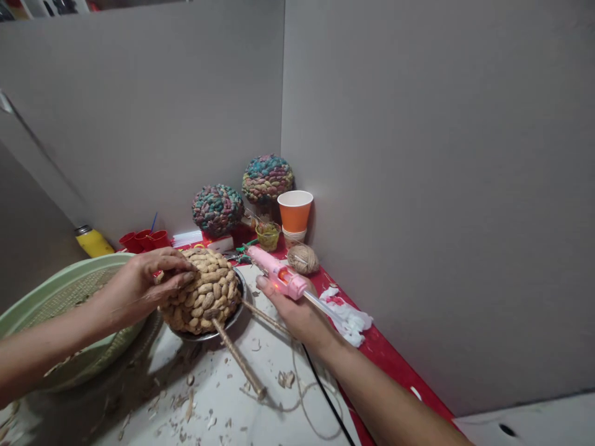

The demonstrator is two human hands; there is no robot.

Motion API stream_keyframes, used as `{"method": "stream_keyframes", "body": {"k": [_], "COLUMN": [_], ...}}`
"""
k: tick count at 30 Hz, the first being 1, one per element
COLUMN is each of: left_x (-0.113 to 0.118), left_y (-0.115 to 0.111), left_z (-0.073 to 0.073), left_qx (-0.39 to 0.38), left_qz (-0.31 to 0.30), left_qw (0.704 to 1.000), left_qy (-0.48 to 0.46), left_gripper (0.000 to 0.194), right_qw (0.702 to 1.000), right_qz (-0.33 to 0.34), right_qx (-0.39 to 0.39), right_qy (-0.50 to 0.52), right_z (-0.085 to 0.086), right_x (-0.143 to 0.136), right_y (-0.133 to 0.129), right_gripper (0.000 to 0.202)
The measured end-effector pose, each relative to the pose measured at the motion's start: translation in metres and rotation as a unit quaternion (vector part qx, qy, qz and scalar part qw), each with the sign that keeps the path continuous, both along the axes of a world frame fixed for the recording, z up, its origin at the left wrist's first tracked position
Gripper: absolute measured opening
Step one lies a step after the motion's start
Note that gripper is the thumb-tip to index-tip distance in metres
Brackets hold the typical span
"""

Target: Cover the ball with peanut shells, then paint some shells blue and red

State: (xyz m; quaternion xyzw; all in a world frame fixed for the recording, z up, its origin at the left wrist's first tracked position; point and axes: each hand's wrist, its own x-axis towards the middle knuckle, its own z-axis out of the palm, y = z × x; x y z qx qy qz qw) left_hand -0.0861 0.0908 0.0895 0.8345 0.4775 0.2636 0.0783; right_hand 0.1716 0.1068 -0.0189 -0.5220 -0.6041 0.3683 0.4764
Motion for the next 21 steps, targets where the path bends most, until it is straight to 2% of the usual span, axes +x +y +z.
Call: {"method": "stream_keyframes", "body": {"k": [3, 9, 12, 21], "left_x": [-0.0014, 0.0004, 0.0027, 0.0024], "left_y": [-0.0018, -0.0001, 0.0004, -0.0003], "left_z": [0.0020, 0.0023, 0.0035, 0.0000], "left_qx": [-0.007, -0.080, -0.107, -0.031], "left_qz": [-0.011, 0.071, 0.079, 0.051], "left_qw": [1.000, 0.991, 0.987, 0.997], "left_qy": [-0.005, -0.075, -0.088, -0.042], "left_gripper": [0.024, 0.018, 0.016, 0.018], "right_qw": [1.000, 0.999, 0.999, 1.000], "right_qz": [0.006, 0.003, -0.005, -0.015], "right_qx": [0.010, 0.015, 0.009, 0.006], "right_qy": [-0.015, -0.029, -0.030, 0.000], "right_z": [0.0017, 0.0017, -0.0002, -0.0066], "right_x": [-0.0002, -0.0002, 0.0004, -0.0005], "right_y": [0.0003, 0.0007, 0.0009, 0.0045], "right_gripper": [0.053, 0.054, 0.055, 0.054]}}
